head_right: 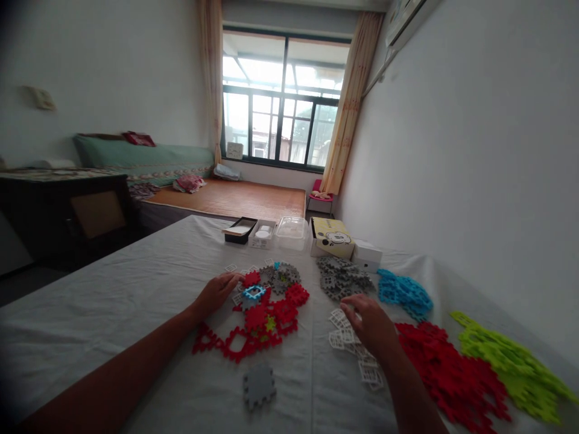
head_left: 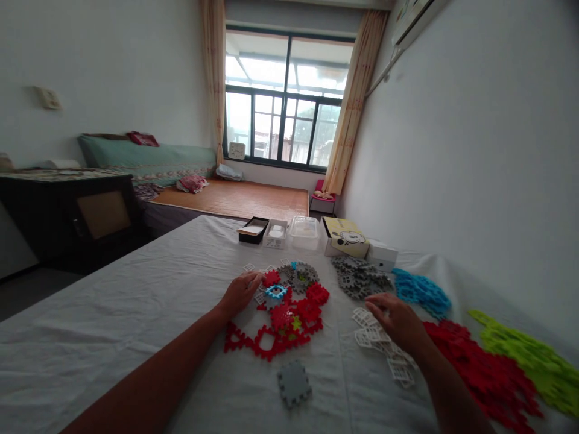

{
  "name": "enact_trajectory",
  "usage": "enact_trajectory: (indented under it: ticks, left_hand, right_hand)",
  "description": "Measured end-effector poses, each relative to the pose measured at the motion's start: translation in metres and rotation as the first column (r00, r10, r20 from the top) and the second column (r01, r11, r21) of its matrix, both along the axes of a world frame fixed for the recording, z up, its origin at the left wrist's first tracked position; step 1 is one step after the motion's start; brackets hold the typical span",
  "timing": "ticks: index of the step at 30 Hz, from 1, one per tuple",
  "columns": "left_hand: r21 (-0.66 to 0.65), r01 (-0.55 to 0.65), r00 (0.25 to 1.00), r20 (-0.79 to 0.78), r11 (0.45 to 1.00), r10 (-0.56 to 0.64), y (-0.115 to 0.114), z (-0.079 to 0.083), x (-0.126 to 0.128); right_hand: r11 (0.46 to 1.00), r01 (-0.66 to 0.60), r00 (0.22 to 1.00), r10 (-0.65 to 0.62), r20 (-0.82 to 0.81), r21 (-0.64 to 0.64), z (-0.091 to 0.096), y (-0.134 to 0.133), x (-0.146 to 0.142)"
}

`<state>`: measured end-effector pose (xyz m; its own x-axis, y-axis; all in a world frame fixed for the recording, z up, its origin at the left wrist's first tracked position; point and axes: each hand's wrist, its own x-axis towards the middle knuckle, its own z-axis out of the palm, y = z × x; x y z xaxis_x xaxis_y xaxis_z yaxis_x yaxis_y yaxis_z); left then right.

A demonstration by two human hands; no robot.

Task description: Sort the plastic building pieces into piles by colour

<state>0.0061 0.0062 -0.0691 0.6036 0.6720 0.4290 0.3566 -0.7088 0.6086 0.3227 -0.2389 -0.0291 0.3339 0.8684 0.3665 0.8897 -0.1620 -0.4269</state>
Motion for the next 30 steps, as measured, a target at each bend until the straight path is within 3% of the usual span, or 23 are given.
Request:
enact_trajectory:
  ticks: [3, 5, 7, 9, 13, 16, 19, 22, 27, 30]
  left_hand:
    - [0.01, 0.015, 1.0, -0.004, 1.0, -0.015, -0.001, 0.0, 0.001]
    - [0.022, 0.028, 1.0, -0.003, 0.999, -0.028, -0.001, -0.001, 0.001]
    - [0.026, 0.028, 1.0, 0.001, 0.999, -0.028, -0.002, -0.002, 0.001]
    - [0.023, 0.021, 1.0, -0.001, 0.999, -0.021, -0.003, -0.002, 0.001]
    - [0.022, 0.017, 1.0, -0.008, 1.0, -0.017, -0.005, -0.003, 0.003]
    - [0.069, -0.012, 1.0, -0.006, 0.998, 0.013, -0.002, -0.001, 0.0]
    - [0.163, -0.16, 0.987, 0.023, 0.973, 0.159, 0.01, -0.001, -0.007]
    - [0.127, -0.247, 0.967, -0.038, 0.961, 0.253, 0.02, -0.002, -0.014]
    - [0.204, -0.125, 0.986, -0.083, 0.971, 0.145, 0.008, 0.0, -0.007]
    - [0.23, 0.06, 0.994, -0.105, 0.971, -0.037, -0.007, 0.002, 0.002]
  right_hand:
    - [0.992, 0.062, 0.998, -0.059, -0.033, 0.113, -0.002, 0.004, -0.025]
    - [0.996, -0.088, 0.995, 0.089, -0.051, 0.013, 0.0, 0.008, -0.057]
    - [0.952, -0.272, 0.962, 0.273, -0.017, -0.14, 0.006, 0.014, -0.087]
    - [0.906, -0.335, 0.93, 0.361, 0.063, -0.26, 0.018, 0.024, -0.104]
    - [0.861, -0.283, 0.9, 0.391, 0.194, -0.423, 0.037, 0.056, -0.103]
    - [0.805, -0.304, 0.874, 0.449, 0.187, -0.51, 0.03, 0.074, -0.101]
    - [0.835, -0.32, 0.882, 0.435, 0.181, -0.447, 0.01, 0.076, -0.106]
    - [0.844, -0.387, 0.885, 0.453, 0.108, -0.371, -0.002, 0.071, -0.108]
    - [0.825, -0.468, 0.867, 0.498, 0.017, -0.317, 0.002, 0.067, -0.108]
    - [0.845, -0.443, 0.863, 0.492, 0.111, -0.299, 0.005, 0.068, -0.115]
